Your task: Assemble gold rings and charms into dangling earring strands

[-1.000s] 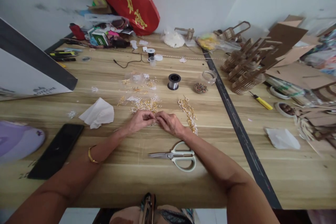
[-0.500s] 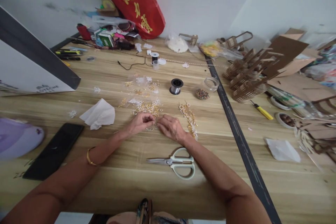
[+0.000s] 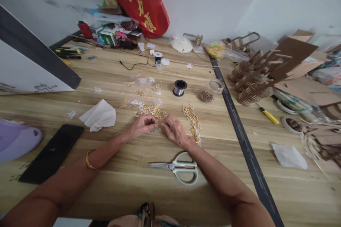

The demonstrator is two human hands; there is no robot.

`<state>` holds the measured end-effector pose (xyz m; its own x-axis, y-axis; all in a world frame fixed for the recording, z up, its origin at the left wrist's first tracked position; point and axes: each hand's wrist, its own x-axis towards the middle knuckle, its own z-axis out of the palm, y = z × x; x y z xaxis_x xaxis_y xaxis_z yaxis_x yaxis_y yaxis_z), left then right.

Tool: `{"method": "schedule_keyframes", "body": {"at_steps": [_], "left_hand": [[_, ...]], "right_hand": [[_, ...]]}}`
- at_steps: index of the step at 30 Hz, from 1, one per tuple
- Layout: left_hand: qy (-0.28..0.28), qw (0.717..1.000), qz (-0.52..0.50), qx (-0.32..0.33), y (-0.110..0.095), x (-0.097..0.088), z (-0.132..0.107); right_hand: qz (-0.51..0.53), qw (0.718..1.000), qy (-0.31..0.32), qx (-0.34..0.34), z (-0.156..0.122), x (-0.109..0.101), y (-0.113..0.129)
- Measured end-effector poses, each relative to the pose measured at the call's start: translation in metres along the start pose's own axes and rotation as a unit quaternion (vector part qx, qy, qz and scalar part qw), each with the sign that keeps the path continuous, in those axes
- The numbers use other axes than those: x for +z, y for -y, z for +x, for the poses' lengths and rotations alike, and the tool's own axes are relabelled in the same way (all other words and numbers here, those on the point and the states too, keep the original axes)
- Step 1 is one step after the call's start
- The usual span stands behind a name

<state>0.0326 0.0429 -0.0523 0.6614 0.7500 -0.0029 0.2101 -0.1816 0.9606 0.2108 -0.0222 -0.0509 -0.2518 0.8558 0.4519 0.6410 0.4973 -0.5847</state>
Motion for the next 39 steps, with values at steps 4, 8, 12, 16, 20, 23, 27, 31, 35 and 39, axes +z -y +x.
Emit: {"method": "schedule_keyframes", "body": {"at_steps": [4,8,12,16,20,23,27,31,35,39], "left_hand": [[0.007,1.0,0.006,0.009,-0.001,-0.001,0.0],[0.02,1.0,0.005,0.014,-0.002,-0.001,-0.001],[0.023,1.0,0.003,0.015,-0.001,0.0,-0.001],[0.029,1.0,0.0,0.012,-0.002,-0.001,-0.002],[0.034,0.999,-0.027,-0.011,-0.002,-0.001,-0.001],[0.041,0.994,-0.08,-0.055,-0.004,-0.002,-0.001],[0.046,0.987,-0.126,-0.088,-0.01,-0.003,-0.002],[0.054,0.985,-0.14,-0.09,-0.015,-0.004,-0.003],[0.063,0.984,-0.144,-0.087,-0.017,-0.004,-0.004],[0.059,0.984,-0.144,-0.091,-0.017,-0.005,-0.004]], "right_hand": [[0.02,0.999,-0.008,0.038,0.001,0.0,0.002],[0.066,0.995,-0.007,0.076,0.002,0.0,0.005],[0.107,0.988,0.0,0.112,0.002,0.0,0.006],[0.157,0.977,0.008,0.145,0.002,0.001,0.006],[0.211,0.96,0.002,0.186,0.004,0.001,0.001],[0.242,0.948,-0.002,0.208,0.005,0.0,-0.002],[0.25,0.944,-0.004,0.216,0.004,-0.001,-0.002],[0.251,0.944,-0.007,0.214,0.005,-0.001,0.001],[0.248,0.946,-0.005,0.208,0.005,-0.002,0.002],[0.248,0.949,-0.004,0.195,0.005,-0.002,0.002]]}}
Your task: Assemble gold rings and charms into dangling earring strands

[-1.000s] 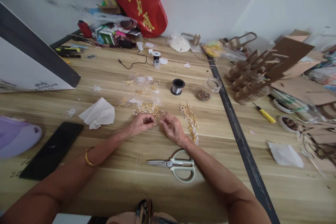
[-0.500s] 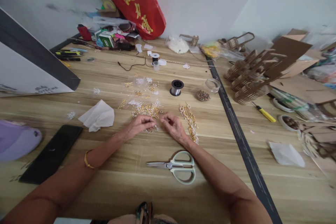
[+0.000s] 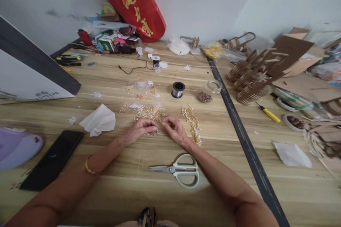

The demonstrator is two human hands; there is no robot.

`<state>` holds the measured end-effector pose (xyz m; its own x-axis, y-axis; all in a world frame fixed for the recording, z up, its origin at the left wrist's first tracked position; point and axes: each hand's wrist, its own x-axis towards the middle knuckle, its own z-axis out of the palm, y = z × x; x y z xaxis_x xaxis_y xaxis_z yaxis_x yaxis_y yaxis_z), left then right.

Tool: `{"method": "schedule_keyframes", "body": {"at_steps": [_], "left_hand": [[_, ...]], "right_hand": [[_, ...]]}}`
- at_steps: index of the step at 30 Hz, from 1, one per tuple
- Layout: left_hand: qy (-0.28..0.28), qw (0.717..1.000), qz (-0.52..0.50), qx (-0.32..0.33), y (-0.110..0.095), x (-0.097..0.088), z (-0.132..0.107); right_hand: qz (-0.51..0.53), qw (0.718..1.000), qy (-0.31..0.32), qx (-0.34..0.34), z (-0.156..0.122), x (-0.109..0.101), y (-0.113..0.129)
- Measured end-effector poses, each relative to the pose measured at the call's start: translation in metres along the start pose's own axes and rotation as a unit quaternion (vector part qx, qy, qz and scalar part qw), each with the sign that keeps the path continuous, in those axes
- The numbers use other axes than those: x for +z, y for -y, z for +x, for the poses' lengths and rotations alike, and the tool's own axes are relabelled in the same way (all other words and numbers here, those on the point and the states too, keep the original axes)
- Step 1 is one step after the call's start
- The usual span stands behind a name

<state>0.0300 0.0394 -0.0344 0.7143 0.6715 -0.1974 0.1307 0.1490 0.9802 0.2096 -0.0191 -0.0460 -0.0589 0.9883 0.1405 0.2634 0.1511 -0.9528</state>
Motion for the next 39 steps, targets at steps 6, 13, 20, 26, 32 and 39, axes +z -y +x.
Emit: {"method": "schedule_keyframes", "body": {"at_steps": [6,13,20,26,32,39], "left_hand": [[-0.008,0.999,0.012,0.029,0.002,-0.001,0.0],[-0.066,0.997,-0.018,0.042,0.006,-0.001,0.003],[-0.087,0.993,-0.057,0.053,0.009,-0.002,0.004],[-0.054,0.997,-0.026,0.057,0.003,-0.002,0.002],[-0.059,0.984,0.141,0.096,-0.002,0.001,0.001],[-0.061,0.937,0.318,0.131,0.005,0.004,0.002]], "right_hand": [[0.005,1.0,0.026,0.004,-0.001,0.001,-0.001],[0.01,0.999,0.039,-0.003,-0.001,0.0,-0.001],[-0.002,0.998,0.057,-0.017,-0.001,0.001,-0.001],[0.016,0.999,0.042,-0.001,-0.002,0.002,-0.005],[-0.102,0.987,-0.002,-0.123,-0.003,0.002,-0.005],[-0.206,0.945,0.012,-0.255,-0.003,0.001,-0.006]]}}
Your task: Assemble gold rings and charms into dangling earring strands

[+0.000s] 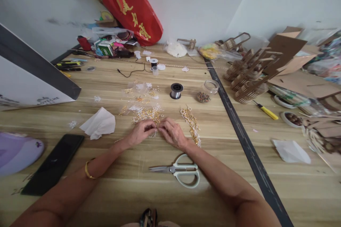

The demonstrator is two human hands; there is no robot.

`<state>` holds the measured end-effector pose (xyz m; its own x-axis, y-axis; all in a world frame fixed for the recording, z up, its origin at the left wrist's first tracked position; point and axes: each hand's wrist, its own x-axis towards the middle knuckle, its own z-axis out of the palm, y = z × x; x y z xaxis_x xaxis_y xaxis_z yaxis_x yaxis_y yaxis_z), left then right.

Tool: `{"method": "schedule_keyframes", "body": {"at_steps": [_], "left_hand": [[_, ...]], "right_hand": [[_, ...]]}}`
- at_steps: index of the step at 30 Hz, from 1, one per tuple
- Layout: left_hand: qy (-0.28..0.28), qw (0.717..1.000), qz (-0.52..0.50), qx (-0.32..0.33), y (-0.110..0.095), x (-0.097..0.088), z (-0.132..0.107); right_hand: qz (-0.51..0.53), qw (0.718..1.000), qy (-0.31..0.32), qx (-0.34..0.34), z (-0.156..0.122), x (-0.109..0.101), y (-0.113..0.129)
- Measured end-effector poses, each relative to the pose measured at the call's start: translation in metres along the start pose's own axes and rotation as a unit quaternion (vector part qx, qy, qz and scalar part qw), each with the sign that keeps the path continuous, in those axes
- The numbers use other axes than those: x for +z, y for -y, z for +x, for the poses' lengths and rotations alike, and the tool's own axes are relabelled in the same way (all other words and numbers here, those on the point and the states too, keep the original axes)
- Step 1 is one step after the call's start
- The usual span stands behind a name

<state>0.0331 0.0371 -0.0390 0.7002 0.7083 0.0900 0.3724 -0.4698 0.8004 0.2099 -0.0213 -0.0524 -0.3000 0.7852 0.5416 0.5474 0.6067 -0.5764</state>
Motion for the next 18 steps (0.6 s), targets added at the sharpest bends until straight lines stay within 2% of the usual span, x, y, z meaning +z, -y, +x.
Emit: {"method": "schedule_keyframes", "body": {"at_steps": [7,12,15,18], "left_hand": [[0.016,0.995,0.088,0.037,-0.0016,0.0009,-0.0033],[0.027,0.984,0.152,0.091,-0.0024,0.0046,-0.0054],[0.027,0.981,0.158,0.108,-0.0027,0.0071,-0.0061],[0.026,0.985,0.144,0.094,-0.0042,0.0081,-0.0068]], "right_hand": [[-0.07,0.995,0.04,-0.052,-0.0027,0.0014,-0.0008],[-0.097,0.991,0.05,-0.071,-0.0047,0.0031,-0.0028],[-0.105,0.991,0.051,-0.068,-0.0049,0.0031,-0.0032],[-0.108,0.99,0.054,-0.069,-0.0049,0.0037,-0.0032]]}}
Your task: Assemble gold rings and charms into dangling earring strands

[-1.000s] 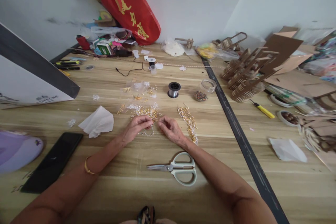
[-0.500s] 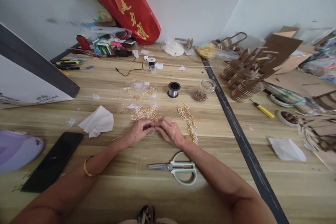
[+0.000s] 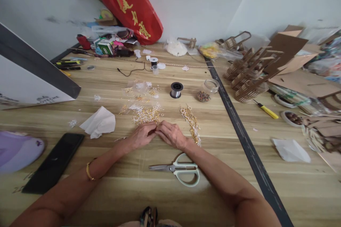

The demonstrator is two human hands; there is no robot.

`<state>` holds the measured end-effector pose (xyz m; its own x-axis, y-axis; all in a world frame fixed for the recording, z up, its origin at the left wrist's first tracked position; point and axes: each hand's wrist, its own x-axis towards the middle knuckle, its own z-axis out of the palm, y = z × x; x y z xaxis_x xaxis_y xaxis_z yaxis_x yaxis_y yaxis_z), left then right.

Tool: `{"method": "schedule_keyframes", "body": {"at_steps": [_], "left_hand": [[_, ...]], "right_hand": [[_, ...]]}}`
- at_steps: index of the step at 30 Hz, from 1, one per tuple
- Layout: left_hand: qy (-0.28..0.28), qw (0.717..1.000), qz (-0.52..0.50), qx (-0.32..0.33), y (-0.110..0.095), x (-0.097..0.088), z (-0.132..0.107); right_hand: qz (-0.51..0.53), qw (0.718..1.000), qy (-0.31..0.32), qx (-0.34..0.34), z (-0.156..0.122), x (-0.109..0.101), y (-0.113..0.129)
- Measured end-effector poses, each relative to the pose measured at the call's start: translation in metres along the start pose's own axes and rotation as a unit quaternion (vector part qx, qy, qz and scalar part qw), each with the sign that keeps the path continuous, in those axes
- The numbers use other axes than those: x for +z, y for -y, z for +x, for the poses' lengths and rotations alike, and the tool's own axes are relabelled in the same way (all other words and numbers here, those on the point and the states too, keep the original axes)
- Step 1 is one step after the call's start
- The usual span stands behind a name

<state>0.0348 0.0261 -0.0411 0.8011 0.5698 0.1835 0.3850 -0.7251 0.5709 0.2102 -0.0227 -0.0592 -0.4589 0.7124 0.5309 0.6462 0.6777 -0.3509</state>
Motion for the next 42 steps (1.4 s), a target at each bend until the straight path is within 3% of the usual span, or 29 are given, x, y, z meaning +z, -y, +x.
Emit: {"method": "schedule_keyframes", "body": {"at_steps": [6,13,23,33,42], "left_hand": [[0.001,0.996,-0.086,-0.035,-0.001,-0.003,0.001],[-0.008,0.969,-0.229,-0.086,0.003,-0.009,0.004],[-0.002,0.965,-0.244,-0.092,0.006,-0.009,0.005],[-0.011,0.963,-0.251,-0.1,0.006,-0.009,0.005],[-0.029,0.94,-0.302,-0.155,0.006,-0.012,0.007]], "right_hand": [[0.016,1.0,-0.023,0.01,0.0,-0.001,0.002],[0.02,0.989,-0.128,0.069,-0.002,-0.005,0.001],[0.004,1.0,-0.008,0.024,-0.004,0.0,-0.006],[0.021,0.999,-0.007,0.048,-0.002,-0.002,-0.006],[-0.005,0.999,-0.019,0.046,-0.001,-0.002,-0.003]]}}
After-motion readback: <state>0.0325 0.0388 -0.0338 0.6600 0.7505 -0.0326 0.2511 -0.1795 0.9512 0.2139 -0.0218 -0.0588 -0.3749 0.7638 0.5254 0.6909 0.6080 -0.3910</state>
